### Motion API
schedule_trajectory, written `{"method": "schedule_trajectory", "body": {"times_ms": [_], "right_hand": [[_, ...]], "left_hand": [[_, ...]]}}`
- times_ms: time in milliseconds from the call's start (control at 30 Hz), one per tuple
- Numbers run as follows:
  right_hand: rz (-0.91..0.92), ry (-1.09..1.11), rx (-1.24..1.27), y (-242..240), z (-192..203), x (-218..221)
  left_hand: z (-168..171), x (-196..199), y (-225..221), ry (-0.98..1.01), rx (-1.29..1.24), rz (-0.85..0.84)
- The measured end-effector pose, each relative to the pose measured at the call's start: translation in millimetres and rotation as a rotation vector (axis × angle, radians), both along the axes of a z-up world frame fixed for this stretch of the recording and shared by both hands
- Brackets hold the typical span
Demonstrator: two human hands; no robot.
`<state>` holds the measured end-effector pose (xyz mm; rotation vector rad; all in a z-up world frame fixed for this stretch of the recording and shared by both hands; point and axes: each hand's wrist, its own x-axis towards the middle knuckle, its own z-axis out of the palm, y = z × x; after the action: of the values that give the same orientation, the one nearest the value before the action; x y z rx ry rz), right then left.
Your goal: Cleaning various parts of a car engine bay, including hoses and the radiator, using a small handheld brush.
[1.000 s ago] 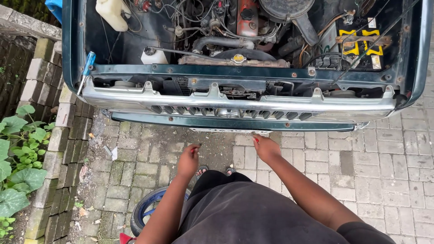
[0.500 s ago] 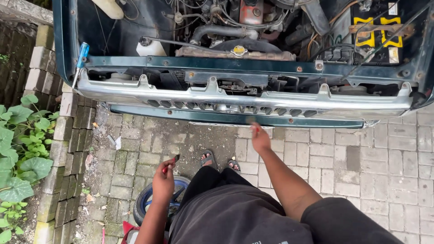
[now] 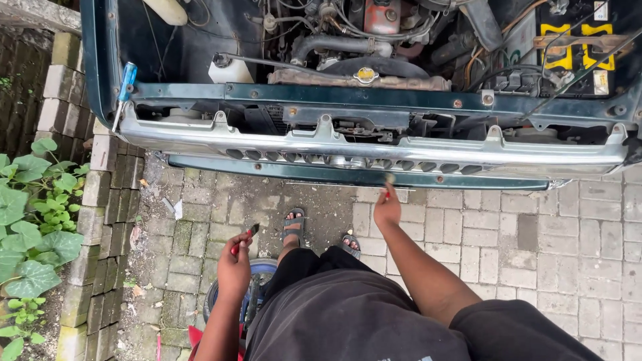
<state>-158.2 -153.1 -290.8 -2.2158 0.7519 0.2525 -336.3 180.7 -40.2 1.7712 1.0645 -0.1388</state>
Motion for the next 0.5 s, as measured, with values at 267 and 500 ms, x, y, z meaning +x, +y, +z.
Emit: {"method": "schedule_trajectory", "body": {"times_ms": [267, 500], "right_hand": [[0.269, 0.000, 0.243, 50.7, 43.4, 1.8], [0.101, 0.012, 0.073, 105.3, 30.4, -11.6]], "left_hand": [[5.9, 52.8, 39.5, -0.119, -0.022, -0.128], [22.0, 87.6, 86.9, -0.137, -0.027, -0.257]]}}
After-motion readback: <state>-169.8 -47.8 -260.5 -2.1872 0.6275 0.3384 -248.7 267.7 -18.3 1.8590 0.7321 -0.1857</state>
